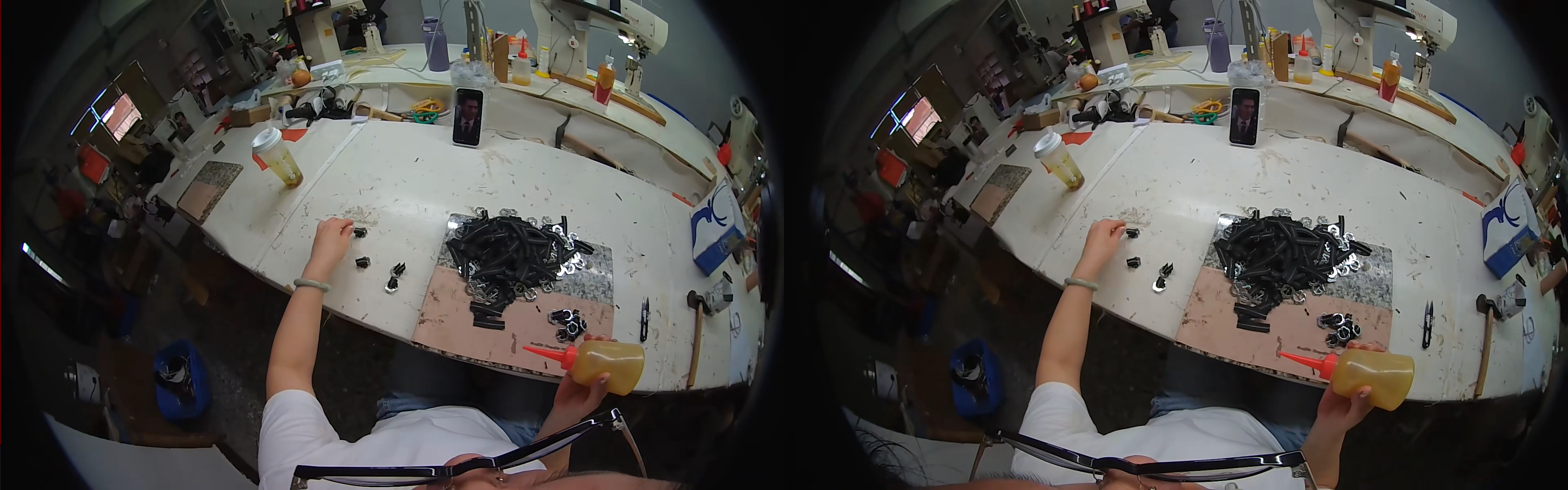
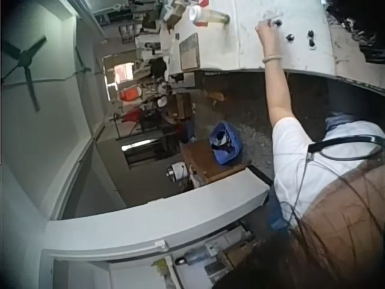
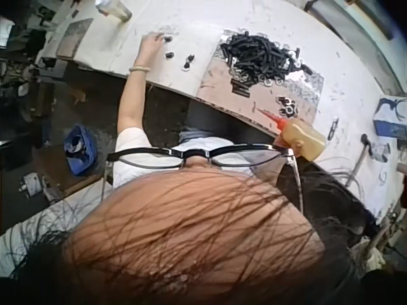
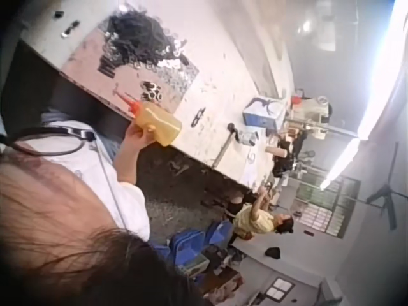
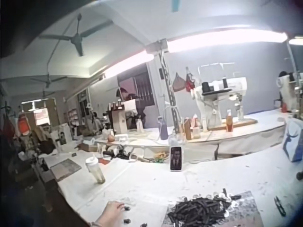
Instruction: The person trims small black strap pieces with snips, then applies liquid from a squeeze bottle onto the pieces and places them on the table.
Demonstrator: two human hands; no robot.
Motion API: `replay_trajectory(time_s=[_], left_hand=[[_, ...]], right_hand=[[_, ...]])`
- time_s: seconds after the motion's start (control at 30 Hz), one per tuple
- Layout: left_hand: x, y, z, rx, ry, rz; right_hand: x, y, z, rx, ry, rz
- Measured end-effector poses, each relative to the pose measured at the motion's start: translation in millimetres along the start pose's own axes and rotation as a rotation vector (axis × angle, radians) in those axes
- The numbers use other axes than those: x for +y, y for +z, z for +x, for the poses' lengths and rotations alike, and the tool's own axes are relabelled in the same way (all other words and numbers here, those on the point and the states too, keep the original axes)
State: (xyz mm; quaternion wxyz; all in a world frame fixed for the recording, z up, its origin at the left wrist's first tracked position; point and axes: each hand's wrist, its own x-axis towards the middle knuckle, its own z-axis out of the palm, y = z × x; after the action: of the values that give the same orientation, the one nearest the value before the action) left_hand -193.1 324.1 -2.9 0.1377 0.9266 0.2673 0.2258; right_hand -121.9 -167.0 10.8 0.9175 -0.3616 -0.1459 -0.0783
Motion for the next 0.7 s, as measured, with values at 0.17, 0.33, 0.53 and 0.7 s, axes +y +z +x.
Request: replay_trajectory(time_s=[0.17, 0.33, 0.53, 0.7], left_hand=[[16.0, 14.4, 18.3, -0.159, -0.010, -0.150], [0.9, 22.9, 3.6, -0.096, 0.163, -0.061], [39.1, 3.8, -13.7, 0.047, 0.099, -0.093], [135.4, -17.2, -53.1, -0.329, -0.426, -1.444]], right_hand=[[-6.6, 2.0, -4.7, -0.008, -0.044, -0.069], [-9.3, 8.0, -4.1, -0.074, -0.017, -0.021], [-14.0, 14.0, -2.7, -0.095, -0.002, 0.022], [-6.0, 4.1, -3.2, -0.106, 0.016, 0.088]])
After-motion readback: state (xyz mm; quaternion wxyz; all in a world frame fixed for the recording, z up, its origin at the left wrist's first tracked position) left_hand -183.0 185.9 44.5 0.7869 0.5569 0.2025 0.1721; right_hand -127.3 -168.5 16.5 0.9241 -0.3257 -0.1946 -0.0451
